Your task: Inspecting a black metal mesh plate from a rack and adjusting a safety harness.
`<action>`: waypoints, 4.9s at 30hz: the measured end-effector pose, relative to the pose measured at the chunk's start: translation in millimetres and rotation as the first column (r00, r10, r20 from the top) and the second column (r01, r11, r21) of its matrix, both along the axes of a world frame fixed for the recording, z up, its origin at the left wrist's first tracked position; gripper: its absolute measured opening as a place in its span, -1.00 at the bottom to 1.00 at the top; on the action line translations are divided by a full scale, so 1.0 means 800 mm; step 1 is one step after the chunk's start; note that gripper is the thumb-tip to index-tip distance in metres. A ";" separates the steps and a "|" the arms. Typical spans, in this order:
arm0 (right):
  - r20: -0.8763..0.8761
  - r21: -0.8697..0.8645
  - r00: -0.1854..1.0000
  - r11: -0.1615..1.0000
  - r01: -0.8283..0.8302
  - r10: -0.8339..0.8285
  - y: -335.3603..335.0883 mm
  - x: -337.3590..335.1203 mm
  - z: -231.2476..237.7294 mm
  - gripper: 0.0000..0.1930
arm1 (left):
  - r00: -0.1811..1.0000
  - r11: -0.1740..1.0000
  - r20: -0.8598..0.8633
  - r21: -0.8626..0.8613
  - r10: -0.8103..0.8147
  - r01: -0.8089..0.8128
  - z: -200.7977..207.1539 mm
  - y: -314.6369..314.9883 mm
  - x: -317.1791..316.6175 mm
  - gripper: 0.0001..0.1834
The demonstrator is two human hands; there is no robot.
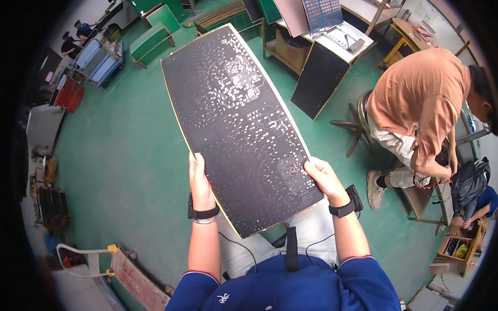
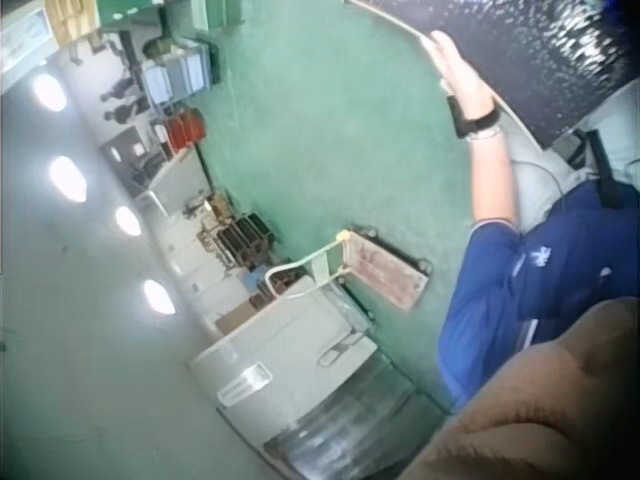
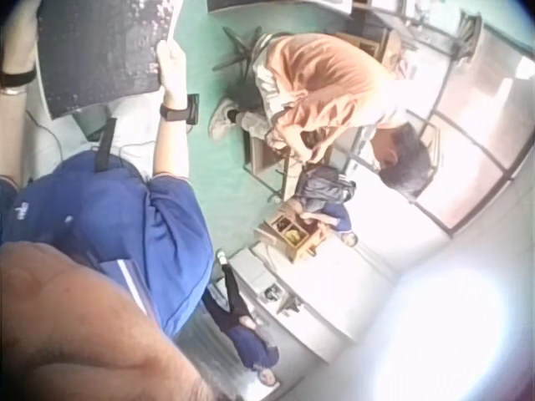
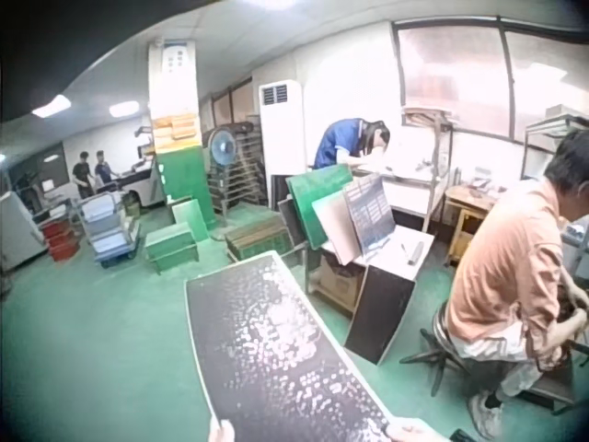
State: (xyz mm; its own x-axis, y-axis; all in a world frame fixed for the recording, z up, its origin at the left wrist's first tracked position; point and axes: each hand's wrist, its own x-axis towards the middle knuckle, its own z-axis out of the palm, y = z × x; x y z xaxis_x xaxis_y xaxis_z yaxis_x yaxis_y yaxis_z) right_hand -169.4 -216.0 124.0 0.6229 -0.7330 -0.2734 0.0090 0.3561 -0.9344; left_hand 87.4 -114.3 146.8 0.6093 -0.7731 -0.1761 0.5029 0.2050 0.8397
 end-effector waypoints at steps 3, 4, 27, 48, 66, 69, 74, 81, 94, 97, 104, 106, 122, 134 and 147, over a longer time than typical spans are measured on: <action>0.080 -0.064 0.993 0.993 0.095 -0.089 0.029 -0.007 0.004 -0.65 | 0.999 0.999 0.036 -0.047 0.017 -0.016 0.026 0.027 -0.021 -0.56; 0.128 -0.048 0.988 0.994 0.095 -0.089 0.034 -0.013 0.000 -0.63 | 0.999 0.998 0.043 -0.064 0.001 0.002 0.027 0.036 -0.022 -0.57; 0.287 -0.044 0.947 0.986 0.164 -0.145 0.060 -0.040 0.019 -0.68 | 0.999 0.991 0.010 -0.129 0.030 -0.029 0.040 0.056 -0.048 -0.74; 0.293 0.039 0.936 0.981 0.191 -0.194 0.059 -0.038 0.011 -0.74 | 0.995 0.979 0.091 -0.194 -0.048 0.066 0.058 0.051 -0.056 -0.65; 0.411 -0.002 0.894 0.980 0.198 -0.179 0.012 -0.022 0.046 -0.60 | 0.920 0.994 0.386 -0.061 -0.063 0.093 0.031 0.070 -0.064 -0.65; 0.446 -0.017 0.871 0.971 0.237 -0.205 0.012 -0.019 0.069 -0.59 | 0.933 0.980 0.341 -0.118 -0.114 0.163 0.016 0.075 -0.067 -0.65; 0.441 -0.126 0.872 0.947 0.296 -0.214 0.016 -0.019 0.077 -0.66 | 0.940 0.986 0.322 -0.080 -0.114 0.147 0.010 0.081 -0.077 -0.57; 0.433 -0.136 0.866 0.931 0.338 -0.251 0.027 -0.026 0.083 -0.67 | 0.948 0.987 0.293 -0.063 -0.125 0.149 0.011 0.086 -0.084 -0.64; 0.416 -0.150 0.874 0.929 0.339 -0.252 0.029 -0.027 0.094 -0.68 | 0.952 0.982 0.265 -0.071 -0.151 0.175 0.000 0.087 -0.076 -0.64; 0.436 -0.117 0.865 0.937 0.329 -0.250 0.030 -0.027 0.091 -0.67 | 0.950 0.984 0.281 -0.073 -0.139 0.165 0.009 0.085 -0.082 -0.67; 0.427 -0.099 0.859 0.929 0.356 -0.284 0.032 -0.025 0.094 -0.66 | 0.939 0.978 0.286 -0.034 -0.189 0.207 -0.017 0.095 -0.067 -0.63; 0.427 -0.095 0.859 0.931 0.352 -0.281 0.031 -0.023 0.096 -0.67 | 0.943 0.992 0.323 -0.067 -0.084 0.111 0.003 0.084 -0.079 -0.74; 0.427 -0.090 0.861 0.935 0.343 -0.275 0.029 -0.018 0.099 -0.68 | 0.940 0.991 0.315 0.006 -0.128 0.132 -0.009 0.094 -0.067 -0.61; 0.389 -0.147 0.898 0.948 0.282 -0.207 0.017 -0.004 0.095 -0.67 | 0.989 0.946 0.146 -0.316 -0.027 0.073 0.073 0.041 -0.039 -0.74; 0.419 -0.491 0.896 0.792 0.362 -0.150 -0.022 0.002 0.111 -0.79 | 0.927 0.909 0.343 -0.417 0.154 0.003 0.085 0.027 -0.029 -0.89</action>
